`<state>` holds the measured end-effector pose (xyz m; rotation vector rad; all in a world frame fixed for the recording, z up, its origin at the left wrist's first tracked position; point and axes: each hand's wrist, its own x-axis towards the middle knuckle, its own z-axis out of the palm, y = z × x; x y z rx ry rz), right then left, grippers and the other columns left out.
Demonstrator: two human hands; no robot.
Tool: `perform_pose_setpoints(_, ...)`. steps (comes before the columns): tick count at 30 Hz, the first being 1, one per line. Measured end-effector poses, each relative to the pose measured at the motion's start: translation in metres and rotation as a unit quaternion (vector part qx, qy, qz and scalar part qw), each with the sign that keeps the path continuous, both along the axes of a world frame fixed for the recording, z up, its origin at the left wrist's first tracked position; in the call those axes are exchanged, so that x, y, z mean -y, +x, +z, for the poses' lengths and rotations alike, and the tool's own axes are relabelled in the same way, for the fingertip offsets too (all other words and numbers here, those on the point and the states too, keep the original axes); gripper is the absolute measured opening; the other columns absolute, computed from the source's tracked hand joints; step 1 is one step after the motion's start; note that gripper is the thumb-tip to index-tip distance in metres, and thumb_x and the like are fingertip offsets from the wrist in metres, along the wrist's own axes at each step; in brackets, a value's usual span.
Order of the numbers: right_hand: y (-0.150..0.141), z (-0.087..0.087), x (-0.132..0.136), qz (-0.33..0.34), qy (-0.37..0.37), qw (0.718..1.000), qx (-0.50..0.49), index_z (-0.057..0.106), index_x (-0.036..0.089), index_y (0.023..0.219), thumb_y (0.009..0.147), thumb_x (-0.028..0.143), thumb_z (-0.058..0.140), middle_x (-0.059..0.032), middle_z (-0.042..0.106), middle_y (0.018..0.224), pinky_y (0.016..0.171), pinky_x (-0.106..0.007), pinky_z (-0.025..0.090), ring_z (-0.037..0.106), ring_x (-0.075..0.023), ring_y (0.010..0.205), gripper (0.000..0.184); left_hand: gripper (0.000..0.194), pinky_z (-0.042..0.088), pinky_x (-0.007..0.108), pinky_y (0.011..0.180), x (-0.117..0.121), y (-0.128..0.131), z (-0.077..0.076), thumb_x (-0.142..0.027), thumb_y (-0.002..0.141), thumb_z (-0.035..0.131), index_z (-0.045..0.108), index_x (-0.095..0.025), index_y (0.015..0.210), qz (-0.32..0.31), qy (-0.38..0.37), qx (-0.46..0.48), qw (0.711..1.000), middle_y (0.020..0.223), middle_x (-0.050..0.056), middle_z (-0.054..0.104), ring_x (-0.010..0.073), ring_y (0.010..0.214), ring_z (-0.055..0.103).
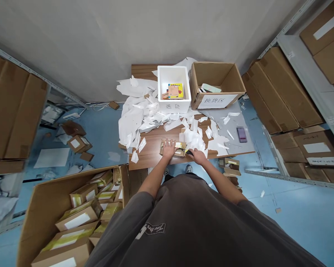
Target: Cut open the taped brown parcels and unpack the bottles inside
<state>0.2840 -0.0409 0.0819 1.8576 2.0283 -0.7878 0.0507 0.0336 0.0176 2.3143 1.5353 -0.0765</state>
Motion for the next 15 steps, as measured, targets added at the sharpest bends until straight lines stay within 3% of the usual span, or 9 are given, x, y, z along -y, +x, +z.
perform_pose_setpoints(3,0.007,-0.001,-0.002,-0.011,0.004,1.0,0.018,0.052,0.028,0.159,0.115,0.046,0.047,-0.0165,0.066,0.14,0.094,-0.035,0.051,0.073,-0.0302,0.113,0.048,0.061,0.017,0.059,0.136,0.006,-0.001,-0.001,-0.049,0.111,0.048,0.05,-0.024,0.167,0.01,0.015,0.003,1.0,0.172,0.014,0.048,0.0389,0.167,0.027)
perform_pose_setpoints(7,0.065,0.0,0.008,-0.157,0.031,0.984,0.071,0.049,0.022,0.161,0.116,0.044,0.04,-0.0211,0.068,0.137,0.093,-0.038,0.051,0.074,-0.0314,0.109,0.051,0.059,0.018,0.059,0.136,0.01,-0.003,-0.004,-0.048,0.112,0.045,0.052,-0.023,0.165,0.034,0.026,0.009,0.999,0.17,0.014,0.051,0.0392,0.167,0.029)
perform_pose_setpoints(10,0.095,-0.008,0.019,-0.195,0.034,0.98,-0.025,0.061,0.021,0.15,0.11,0.043,0.054,-0.0169,0.074,0.129,0.098,-0.038,0.049,0.071,-0.032,0.115,0.046,0.062,0.019,0.057,0.136,0.009,-0.004,-0.005,-0.052,0.11,0.049,0.053,-0.023,0.164,0.042,0.031,0.021,0.998,0.17,0.014,0.052,0.0391,0.166,0.028)
perform_pose_setpoints(12,0.085,-0.019,0.024,-0.248,0.03,0.96,-0.128,0.066,0.022,0.142,0.104,0.046,0.062,-0.0124,0.077,0.119,0.097,-0.038,0.05,0.071,-0.0311,0.112,0.045,0.064,0.02,0.055,0.136,0.007,-0.003,-0.004,-0.056,0.108,0.053,0.054,-0.024,0.163,0.048,0.031,0.028,0.998,0.169,0.013,0.052,0.0384,0.166,0.029)
perform_pose_setpoints(15,0.032,-0.041,0.024,-0.381,0.034,0.882,-0.275,0.069,0.02,0.128,0.092,0.057,0.072,-0.0063,0.077,0.1,0.091,-0.036,0.054,0.071,-0.0281,0.099,0.052,0.065,0.025,0.052,0.134,0.002,-0.001,0.001,-0.06,0.105,0.058,0.057,-0.026,0.16,0.072,0.021,0.029,0.997,0.169,0.014,0.052,0.0367,0.163,0.035)
